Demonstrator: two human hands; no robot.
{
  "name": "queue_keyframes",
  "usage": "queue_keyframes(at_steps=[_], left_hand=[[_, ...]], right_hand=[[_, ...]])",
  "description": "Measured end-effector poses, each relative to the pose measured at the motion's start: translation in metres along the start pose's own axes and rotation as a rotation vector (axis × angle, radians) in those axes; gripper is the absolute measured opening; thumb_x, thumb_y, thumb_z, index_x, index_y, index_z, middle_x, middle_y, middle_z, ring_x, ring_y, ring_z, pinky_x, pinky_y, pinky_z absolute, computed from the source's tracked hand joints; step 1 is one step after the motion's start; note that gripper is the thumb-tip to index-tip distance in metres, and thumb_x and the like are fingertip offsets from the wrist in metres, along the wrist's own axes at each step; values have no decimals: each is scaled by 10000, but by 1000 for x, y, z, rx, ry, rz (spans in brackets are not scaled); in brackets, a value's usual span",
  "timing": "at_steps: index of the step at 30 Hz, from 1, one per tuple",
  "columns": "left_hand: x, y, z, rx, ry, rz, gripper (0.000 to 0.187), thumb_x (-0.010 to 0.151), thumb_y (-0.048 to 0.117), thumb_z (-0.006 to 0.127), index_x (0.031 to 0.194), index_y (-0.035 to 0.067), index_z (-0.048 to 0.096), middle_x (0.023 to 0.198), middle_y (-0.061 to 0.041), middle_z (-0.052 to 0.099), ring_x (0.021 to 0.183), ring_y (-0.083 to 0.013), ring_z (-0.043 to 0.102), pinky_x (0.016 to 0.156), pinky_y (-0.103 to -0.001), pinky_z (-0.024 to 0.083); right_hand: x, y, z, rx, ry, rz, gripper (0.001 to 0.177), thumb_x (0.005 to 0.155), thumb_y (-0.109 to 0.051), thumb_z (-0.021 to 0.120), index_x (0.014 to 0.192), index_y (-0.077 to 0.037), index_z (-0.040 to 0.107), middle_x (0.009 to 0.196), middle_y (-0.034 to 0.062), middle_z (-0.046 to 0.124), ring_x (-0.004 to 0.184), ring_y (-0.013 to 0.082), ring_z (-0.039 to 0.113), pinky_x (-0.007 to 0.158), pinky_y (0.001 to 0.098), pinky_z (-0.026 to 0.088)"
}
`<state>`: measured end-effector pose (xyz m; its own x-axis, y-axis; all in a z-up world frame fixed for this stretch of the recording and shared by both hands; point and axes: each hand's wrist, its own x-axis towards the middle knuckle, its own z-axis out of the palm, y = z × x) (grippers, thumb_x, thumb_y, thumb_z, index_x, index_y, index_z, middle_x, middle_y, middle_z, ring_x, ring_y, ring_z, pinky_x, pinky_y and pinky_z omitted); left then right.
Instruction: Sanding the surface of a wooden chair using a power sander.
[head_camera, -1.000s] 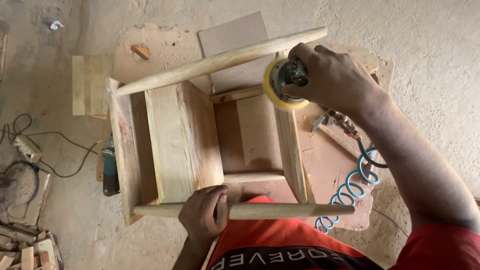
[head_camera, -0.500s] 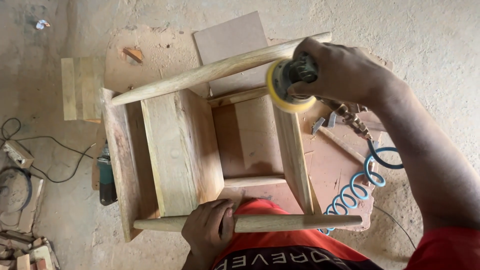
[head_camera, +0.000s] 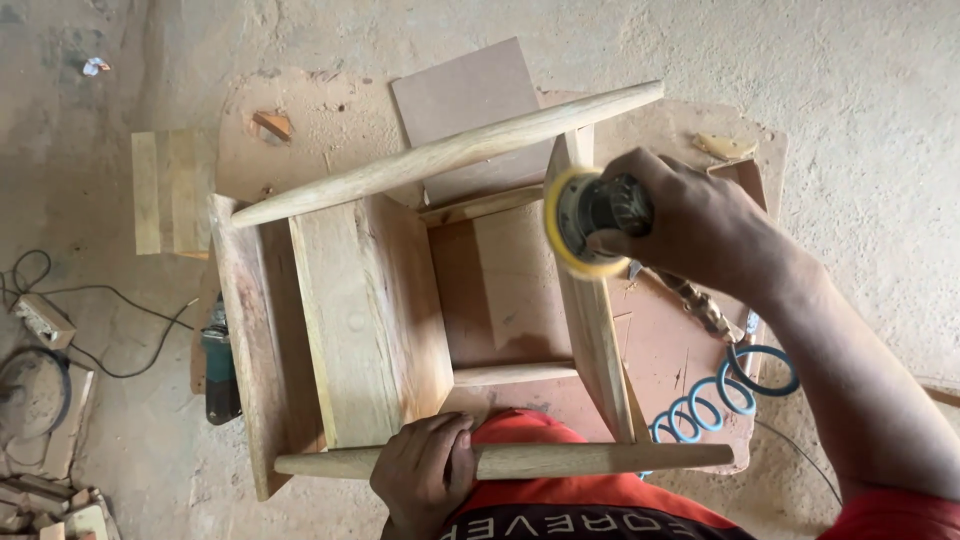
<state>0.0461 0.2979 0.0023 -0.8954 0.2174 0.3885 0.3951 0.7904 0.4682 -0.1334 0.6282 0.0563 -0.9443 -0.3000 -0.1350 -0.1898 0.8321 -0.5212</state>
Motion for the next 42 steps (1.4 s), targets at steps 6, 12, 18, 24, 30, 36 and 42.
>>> queue_keyframes(at_steps=[6, 12, 18, 24, 30, 36, 42], left_hand=[[1, 2, -1, 1, -7, -3, 79, 858, 101, 707, 925, 102, 750, 888, -40, 761, 764, -218, 726, 665, -324, 566], [2, 5, -2, -5, -11, -30, 89, 906, 121, 665, 940, 95, 744, 921, -42, 768, 816, -226, 740, 714, -329, 580], [0, 4, -2, 24, -10, -12, 103, 908, 132, 667, 935, 84, 754, 900, -57, 773, 790, -228, 738, 678, -322, 572], [0, 4, -3, 11, -7, 11, 104, 931, 117, 655, 948, 73, 749, 906, -64, 771, 807, -235, 740, 697, -330, 575], [2, 6, -2, 32, 9, 18, 109, 926, 127, 662, 950, 70, 753, 904, -71, 771, 802, -233, 743, 689, -327, 575], [1, 7, -2, 66, 3, 15, 128, 932, 129, 640, 948, 70, 753, 905, -74, 769, 800, -235, 741, 698, -328, 578], [-2, 5, 2, 78, 14, 49, 150, 987, 117, 617, 971, 65, 757, 917, -69, 770, 801, -209, 739, 689, -309, 574]], right_hand=[[40, -9, -20, 63, -126, 234, 520, 886, -328, 774, 1281, -86, 538, 1007, 152, 742, 851, 237, 769, 684, 384, 665], [43, -20, -20, -34, -80, 39, 447, 941, -333, 748, 1244, -63, 562, 987, 152, 759, 859, 237, 767, 754, 392, 657], [44, -8, -20, -52, -38, 79, 535, 873, -342, 809, 1278, -89, 567, 995, 165, 752, 858, 253, 757, 701, 406, 647], [34, 29, -10, 31, -55, 251, 564, 910, -342, 771, 1375, -118, 543, 1035, 193, 747, 800, 252, 767, 604, 393, 670], [-11, 35, 17, 291, -52, 103, 510, 862, -290, 753, 1273, -51, 569, 1038, 194, 747, 775, 236, 799, 559, 348, 709], [-47, -20, 3, 49, 13, 50, 537, 847, -310, 806, 1243, -43, 559, 1030, 192, 736, 738, 302, 765, 570, 418, 644], [-3, 12, 2, 67, 158, 1, 537, 876, -368, 850, 1206, -35, 588, 943, 190, 751, 821, 322, 752, 672, 455, 616]])
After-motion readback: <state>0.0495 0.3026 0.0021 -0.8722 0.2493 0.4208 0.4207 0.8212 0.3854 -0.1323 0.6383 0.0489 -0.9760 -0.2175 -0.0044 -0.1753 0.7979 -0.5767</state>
